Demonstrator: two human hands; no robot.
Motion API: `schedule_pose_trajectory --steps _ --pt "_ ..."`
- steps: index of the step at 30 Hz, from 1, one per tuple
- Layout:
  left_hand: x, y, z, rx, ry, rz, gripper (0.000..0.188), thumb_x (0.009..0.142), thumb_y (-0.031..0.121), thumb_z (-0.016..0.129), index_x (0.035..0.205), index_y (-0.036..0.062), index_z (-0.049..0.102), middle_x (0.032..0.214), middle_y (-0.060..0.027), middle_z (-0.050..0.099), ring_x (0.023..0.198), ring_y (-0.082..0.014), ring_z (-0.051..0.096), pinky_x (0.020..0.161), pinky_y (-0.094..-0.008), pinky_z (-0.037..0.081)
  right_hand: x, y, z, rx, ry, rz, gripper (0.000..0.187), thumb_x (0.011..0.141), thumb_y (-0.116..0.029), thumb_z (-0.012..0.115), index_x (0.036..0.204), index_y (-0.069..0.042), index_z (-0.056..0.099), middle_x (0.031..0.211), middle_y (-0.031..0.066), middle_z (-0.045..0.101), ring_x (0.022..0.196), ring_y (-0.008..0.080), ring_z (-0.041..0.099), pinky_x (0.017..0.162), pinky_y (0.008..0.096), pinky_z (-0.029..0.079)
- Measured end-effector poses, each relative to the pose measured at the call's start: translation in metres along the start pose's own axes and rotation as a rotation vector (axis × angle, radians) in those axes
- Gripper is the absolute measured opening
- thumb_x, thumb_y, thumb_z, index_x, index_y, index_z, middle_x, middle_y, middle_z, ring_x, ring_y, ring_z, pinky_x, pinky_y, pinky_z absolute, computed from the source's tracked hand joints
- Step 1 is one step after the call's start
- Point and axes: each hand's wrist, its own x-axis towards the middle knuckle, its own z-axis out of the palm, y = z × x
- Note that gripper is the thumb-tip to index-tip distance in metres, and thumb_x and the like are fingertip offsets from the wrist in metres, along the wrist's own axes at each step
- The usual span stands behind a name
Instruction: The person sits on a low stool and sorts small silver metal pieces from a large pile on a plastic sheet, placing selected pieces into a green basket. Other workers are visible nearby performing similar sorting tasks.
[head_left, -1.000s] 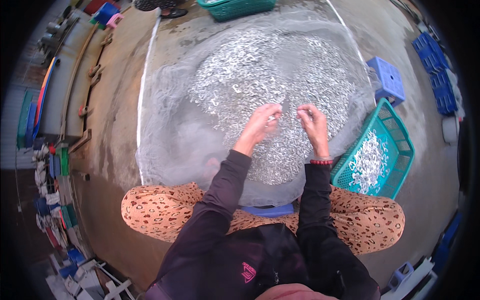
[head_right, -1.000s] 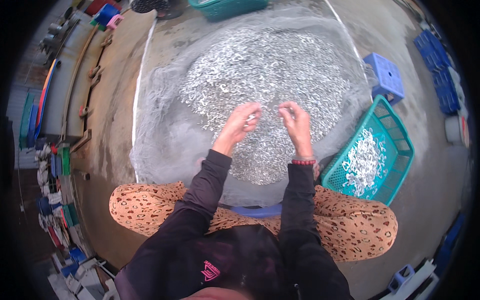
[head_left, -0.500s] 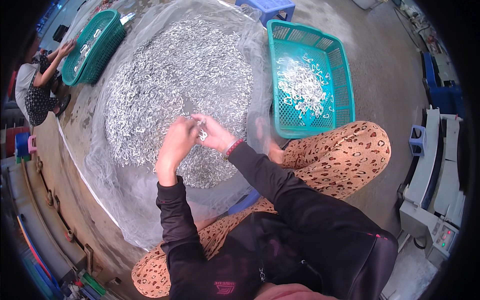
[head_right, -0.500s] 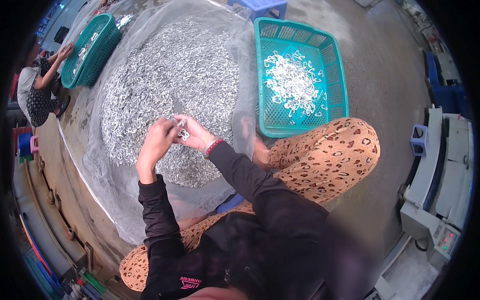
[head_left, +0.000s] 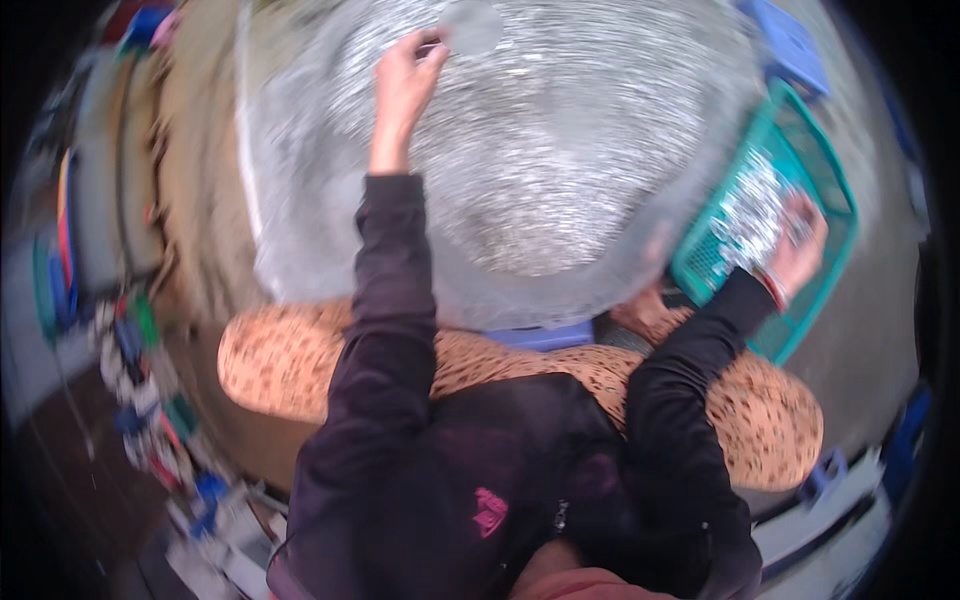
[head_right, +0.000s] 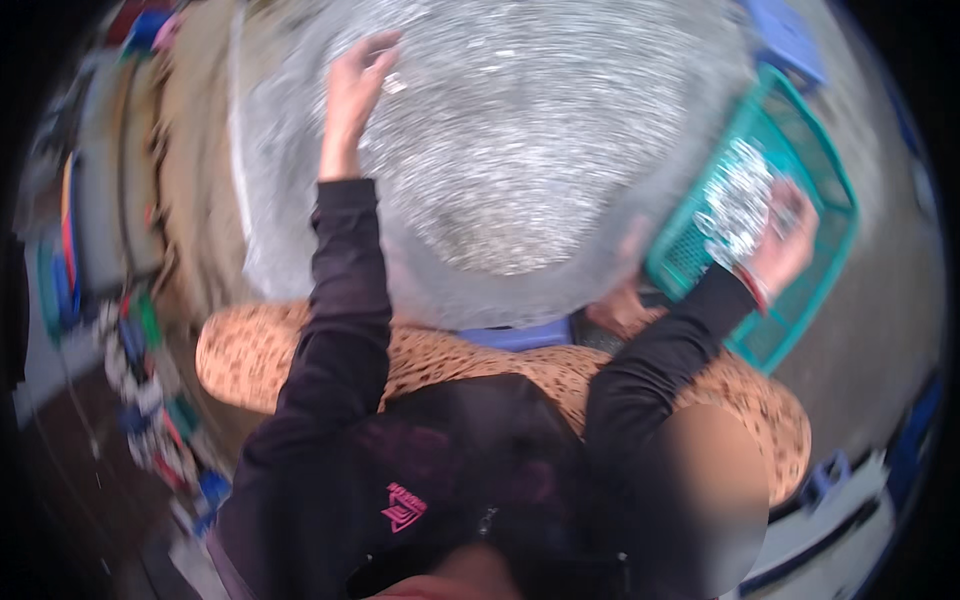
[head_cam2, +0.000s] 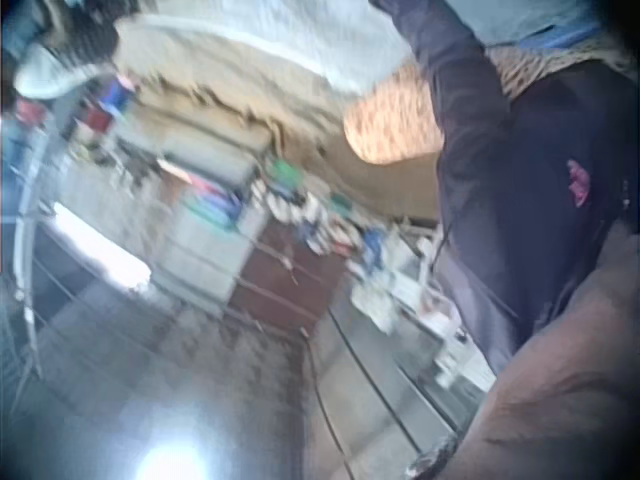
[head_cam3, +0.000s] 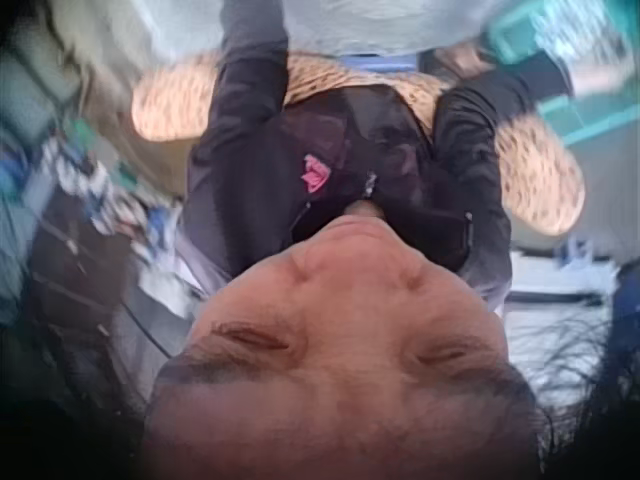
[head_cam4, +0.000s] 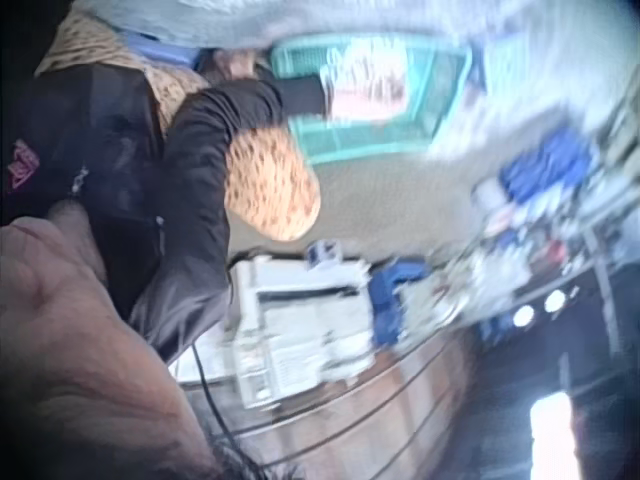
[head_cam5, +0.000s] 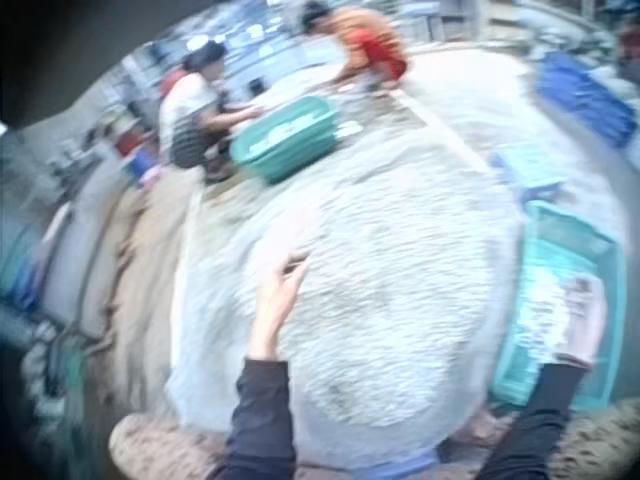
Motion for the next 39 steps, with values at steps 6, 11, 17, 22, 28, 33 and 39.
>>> schedule_pose_trajectory --steps 6,11,17,22,28,33,39 --pt "-0.065 -0.142 -0.056 -0.135 -0.108 -0.877 0.033 0.08 0.012 0.066 0.108 -0.0033 0.062 0.093 -0.0129 0.066 0.075 -0.0204 0.066 0.068 -0.0301 0.054 0.025 0.062 -0.082 -0.828 0.489 -0.201 0.046 0.058 -0.005 0.079 0.094 -0.002 0.051 0.092 0.0203 0.059 0.079 0.0302 0.059 0.064 0.0434 0.048" --pt "-0.114 -0.166 -0.006 -0.178 -0.315 -1.016 0.037 0.07 0.011 0.077 0.1 -0.0056 0.063 0.091 -0.0148 0.066 0.067 -0.0211 0.066 0.06 -0.0302 0.056 0.018 0.08 -0.046 -1.588 0.661 -0.23 0.059 0.058 -0.017 0.078 0.109 -0.002 0.053 0.108 0.0195 0.055 0.103 0.0305 0.05 0.091 0.0419 0.038" --pt "-0.124 -0.14 0.072 -0.359 -0.26 -0.732 0.019 0.071 -0.001 0.072 0.088 0.0043 0.068 0.079 -0.013 0.068 0.064 -0.0173 0.066 0.062 -0.0288 0.053 -0.007 0.119 0.124 -0.857 -0.415 -0.521 0.035 0.076 0.0 0.06 0.111 0.003 0.057 0.109 0.0135 0.061 0.102 0.0244 0.057 0.089 0.0328 0.044" --pt "-0.112 -0.111 0.099 -0.521 -0.216 -0.42 0.027 0.081 0.001 0.058 0.107 -0.0018 0.062 0.086 -0.0097 0.067 0.068 -0.017 0.064 0.059 -0.0308 0.053 -0.075 0.259 0.243 -1.378 -1.047 -0.375 0.043 0.078 -0.023 0.062 0.116 -0.003 0.058 0.108 0.0238 0.06 0.101 0.0377 0.057 0.087 0.0433 0.046" --pt "-0.102 -0.109 0.08 -0.768 -0.209 -0.699 0.024 0.088 0.009 0.057 0.107 -0.0045 0.061 0.092 -0.0117 0.064 0.075 -0.0165 0.063 0.061 -0.0278 0.055 -0.121 0.305 0.294 -1.574 -1.031 -0.167 0.088 0.064 -0.04 0.079 0.132 -0.008 0.034 0.127 0.017 0.041 0.123 0.0363 0.036 0.092 0.0573 0.038" --pt "-0.104 -0.119 0.065 0.026 0.031 -0.512 0.035 0.078 0.006 0.064 0.113 0.005 0.059 0.105 -0.0163 0.058 0.095 -0.0272 0.058 0.077 -0.0363 0.05 -0.128 0.29 0.273 -1.732 -1.166 -0.188 0.07 0.063 -0.037 0.079 0.118 -0.013 0.045 0.12 0.0088 0.045 0.118 0.032 0.041 0.087 0.0576 0.042" --pt "-0.095 -0.128 0.081 0.147 0.039 -0.438 0.05 0.07 0.001 0.065 0.118 0.012 0.055 0.118 -0.0182 0.049 0.112 -0.0374 0.047 0.092 -0.0416 0.042 -0.15 0.29 0.239 -1.755 -1.436 -0.258 0.052 0.068 -0.024 0.073 0.116 -0.023 0.055 0.124 0.005 0.047 0.12 0.032 0.041 0.086 0.0574 0.044"
